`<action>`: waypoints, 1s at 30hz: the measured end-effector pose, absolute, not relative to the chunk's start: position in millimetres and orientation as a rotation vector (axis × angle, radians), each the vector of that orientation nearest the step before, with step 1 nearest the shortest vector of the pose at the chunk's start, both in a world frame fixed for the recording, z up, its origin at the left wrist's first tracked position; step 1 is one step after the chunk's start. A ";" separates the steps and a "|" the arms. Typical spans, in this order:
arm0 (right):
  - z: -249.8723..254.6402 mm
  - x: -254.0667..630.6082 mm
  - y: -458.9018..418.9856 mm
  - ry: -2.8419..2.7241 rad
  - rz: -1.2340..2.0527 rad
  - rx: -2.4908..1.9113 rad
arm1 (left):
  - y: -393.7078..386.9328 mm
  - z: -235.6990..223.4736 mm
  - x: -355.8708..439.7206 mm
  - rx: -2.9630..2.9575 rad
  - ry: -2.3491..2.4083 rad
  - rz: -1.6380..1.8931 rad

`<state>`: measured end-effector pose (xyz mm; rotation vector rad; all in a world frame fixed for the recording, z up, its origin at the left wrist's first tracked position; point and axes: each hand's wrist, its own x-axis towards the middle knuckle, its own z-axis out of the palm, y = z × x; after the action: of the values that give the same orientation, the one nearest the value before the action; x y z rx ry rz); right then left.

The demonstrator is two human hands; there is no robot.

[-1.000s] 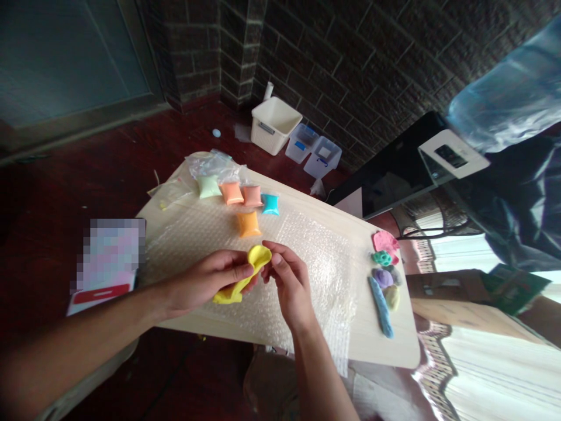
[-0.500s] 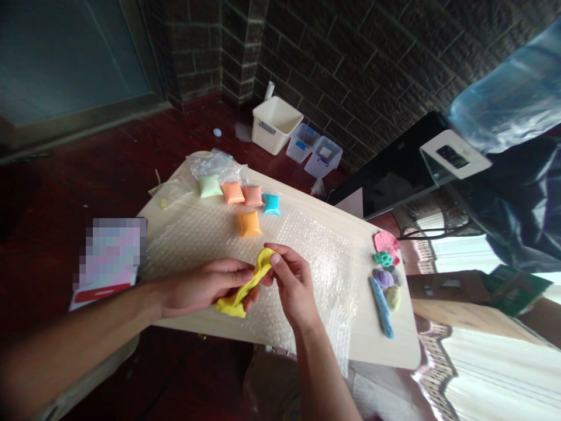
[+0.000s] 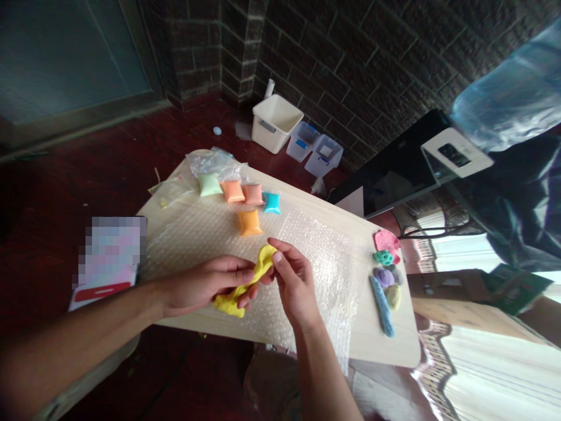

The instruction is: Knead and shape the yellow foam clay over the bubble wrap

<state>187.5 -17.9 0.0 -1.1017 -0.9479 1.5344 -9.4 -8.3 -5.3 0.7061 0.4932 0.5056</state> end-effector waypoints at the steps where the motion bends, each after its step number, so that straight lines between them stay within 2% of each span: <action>1: 0.5 187.1 -17.8 -0.955 1.524 -1.106 | -8.1 -5.3 -9.3 0.709 0.497 0.503; 14: -2.3 188.9 -17.5 -1.202 1.354 -1.127 | -9.4 -8.1 -5.1 0.632 0.603 0.621; 25: 0.3 187.3 -21.2 -1.519 0.859 -1.172 | -12.6 -13.6 -1.2 0.595 0.662 0.673; 30: -2.4 186.9 -22.0 -1.578 0.809 -1.193 | -13.6 -13.6 2.9 0.561 0.651 0.719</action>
<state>186.9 -22.0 -2.4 -1.1935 -1.5782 0.8087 2.9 -13.6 -13.6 0.5607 0.6507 0.7189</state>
